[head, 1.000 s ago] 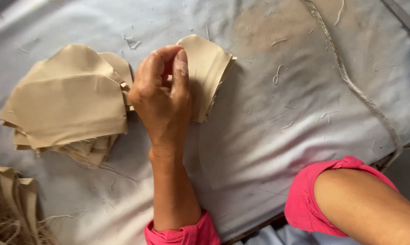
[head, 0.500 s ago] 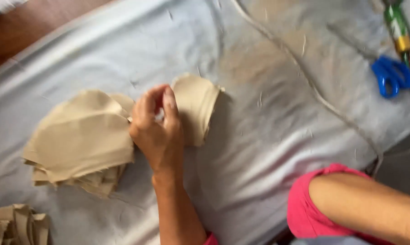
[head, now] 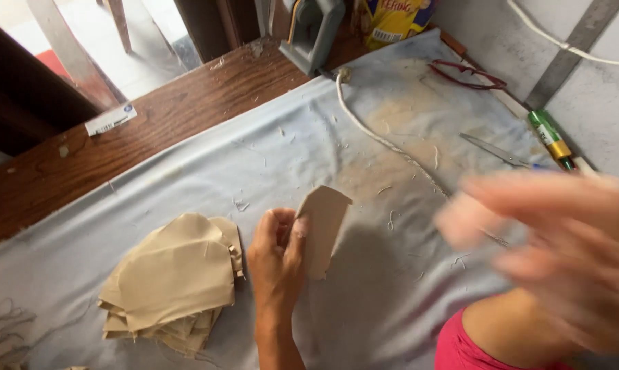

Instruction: Folding and pressing small fabric pieces using a hand iron on a work table in a sewing factory.

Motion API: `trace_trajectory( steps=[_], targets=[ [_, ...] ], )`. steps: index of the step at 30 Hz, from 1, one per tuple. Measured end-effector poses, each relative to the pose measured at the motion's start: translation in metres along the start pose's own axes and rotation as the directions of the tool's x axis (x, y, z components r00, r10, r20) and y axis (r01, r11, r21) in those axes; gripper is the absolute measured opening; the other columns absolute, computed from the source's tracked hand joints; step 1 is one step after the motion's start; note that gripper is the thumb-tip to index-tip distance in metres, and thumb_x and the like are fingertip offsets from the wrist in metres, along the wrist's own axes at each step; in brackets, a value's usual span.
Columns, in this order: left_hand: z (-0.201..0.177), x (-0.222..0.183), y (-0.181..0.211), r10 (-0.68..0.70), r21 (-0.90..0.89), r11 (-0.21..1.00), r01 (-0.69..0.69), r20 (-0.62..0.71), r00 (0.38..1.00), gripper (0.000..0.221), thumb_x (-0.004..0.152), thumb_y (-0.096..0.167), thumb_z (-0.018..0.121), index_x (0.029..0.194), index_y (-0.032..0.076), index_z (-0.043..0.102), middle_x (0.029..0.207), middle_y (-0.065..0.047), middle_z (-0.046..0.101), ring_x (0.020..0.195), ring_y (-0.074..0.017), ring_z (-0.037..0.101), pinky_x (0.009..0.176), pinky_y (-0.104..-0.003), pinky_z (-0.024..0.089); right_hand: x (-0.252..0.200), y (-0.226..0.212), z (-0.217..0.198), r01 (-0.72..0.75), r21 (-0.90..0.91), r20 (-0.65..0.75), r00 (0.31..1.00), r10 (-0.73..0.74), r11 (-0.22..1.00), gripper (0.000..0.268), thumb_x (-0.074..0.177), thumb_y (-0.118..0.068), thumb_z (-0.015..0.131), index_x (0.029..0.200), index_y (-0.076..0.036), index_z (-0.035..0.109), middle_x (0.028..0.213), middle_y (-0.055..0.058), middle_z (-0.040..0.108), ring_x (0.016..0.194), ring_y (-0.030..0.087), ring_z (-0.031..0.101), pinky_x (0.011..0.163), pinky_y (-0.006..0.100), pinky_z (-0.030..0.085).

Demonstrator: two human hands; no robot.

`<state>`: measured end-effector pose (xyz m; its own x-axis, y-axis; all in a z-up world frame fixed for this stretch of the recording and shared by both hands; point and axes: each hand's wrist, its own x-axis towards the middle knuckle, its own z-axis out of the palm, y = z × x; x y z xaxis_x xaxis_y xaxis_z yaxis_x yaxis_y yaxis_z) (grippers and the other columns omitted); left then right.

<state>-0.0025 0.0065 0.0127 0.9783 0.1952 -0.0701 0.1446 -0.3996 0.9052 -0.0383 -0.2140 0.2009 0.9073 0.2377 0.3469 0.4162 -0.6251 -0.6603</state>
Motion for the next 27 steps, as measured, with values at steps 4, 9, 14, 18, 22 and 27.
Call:
trace_trajectory(
  steps=[4,9,14,18,22,27],
  targets=[
    [0.002,-0.007,-0.005,-0.051,-0.605,0.792,0.079,0.063,0.997,0.014,0.076,0.014,0.072,0.082,0.004,0.064,0.077,0.001,0.052,0.067,-0.01,0.049,0.053,-0.025,0.037,0.037,0.026,0.054,0.295,-0.143,0.186,0.946,-0.267,0.945,0.074,0.073,-0.042,0.065,0.128,0.005,0.044,0.127,0.019,0.052,0.123,0.031,0.048,0.107,0.043,0.035],
    [-0.005,-0.007,-0.003,0.047,-0.749,0.662,-0.008,0.031,0.998,0.016,0.077,0.014,0.068,0.09,0.01,0.06,0.069,0.0,0.056,0.062,-0.0102,0.048,0.055,-0.025,0.036,0.045,0.039,0.079,0.189,-0.076,0.29,0.944,-0.159,0.979,0.009,0.083,-0.016,0.062,0.091,-0.012,0.059,0.076,-0.003,0.062,0.061,0.012,0.056,0.057,0.026,0.043],
    [-0.006,-0.004,0.004,0.03,-0.83,0.539,0.146,0.193,0.981,0.049,0.069,0.014,0.07,0.113,0.006,0.05,0.092,-0.008,0.058,0.082,-0.0168,0.054,0.069,-0.029,0.045,0.046,0.025,0.084,0.003,-0.004,0.056,0.998,-0.002,1.0,0.01,0.087,-0.009,0.054,0.08,-0.01,0.061,0.062,-0.003,0.056,0.05,0.006,0.048,0.045,0.02,0.039],
    [-0.004,-0.002,0.002,-0.068,-0.849,0.512,0.13,0.111,0.992,0.034,0.07,0.016,0.072,0.095,0.005,0.052,0.085,-0.005,0.058,0.077,-0.0156,0.054,0.062,-0.028,0.043,0.047,0.028,0.092,-0.079,-0.04,0.065,0.995,0.081,0.996,0.008,0.087,-0.013,0.055,0.08,-0.011,0.059,0.057,-0.004,0.052,0.048,0.007,0.044,0.045,0.021,0.037],
    [-0.004,-0.003,0.0,-0.027,-0.882,0.469,0.054,0.046,0.999,0.03,0.072,0.016,0.074,0.089,0.007,0.05,0.078,-0.004,0.056,0.067,-0.0149,0.05,0.043,-0.029,0.04,0.05,0.037,0.1,-0.173,-0.018,0.235,0.957,0.172,0.985,0.022,0.08,-0.013,0.064,0.101,-0.01,0.058,0.072,0.0,0.069,0.064,0.006,0.063,0.052,0.021,0.049],
    [-0.004,-0.002,0.006,-0.076,-0.905,0.423,0.044,0.013,0.997,0.03,0.075,0.016,0.071,0.093,0.005,0.05,0.079,-0.005,0.056,0.056,-0.0142,0.045,0.047,-0.025,0.036,0.056,0.023,0.111,-0.293,0.187,0.122,0.954,0.274,0.938,0.007,0.086,-0.01,0.058,0.087,-0.005,0.063,0.064,0.002,0.055,0.054,0.009,0.051,0.041,0.022,0.048]
  ],
)
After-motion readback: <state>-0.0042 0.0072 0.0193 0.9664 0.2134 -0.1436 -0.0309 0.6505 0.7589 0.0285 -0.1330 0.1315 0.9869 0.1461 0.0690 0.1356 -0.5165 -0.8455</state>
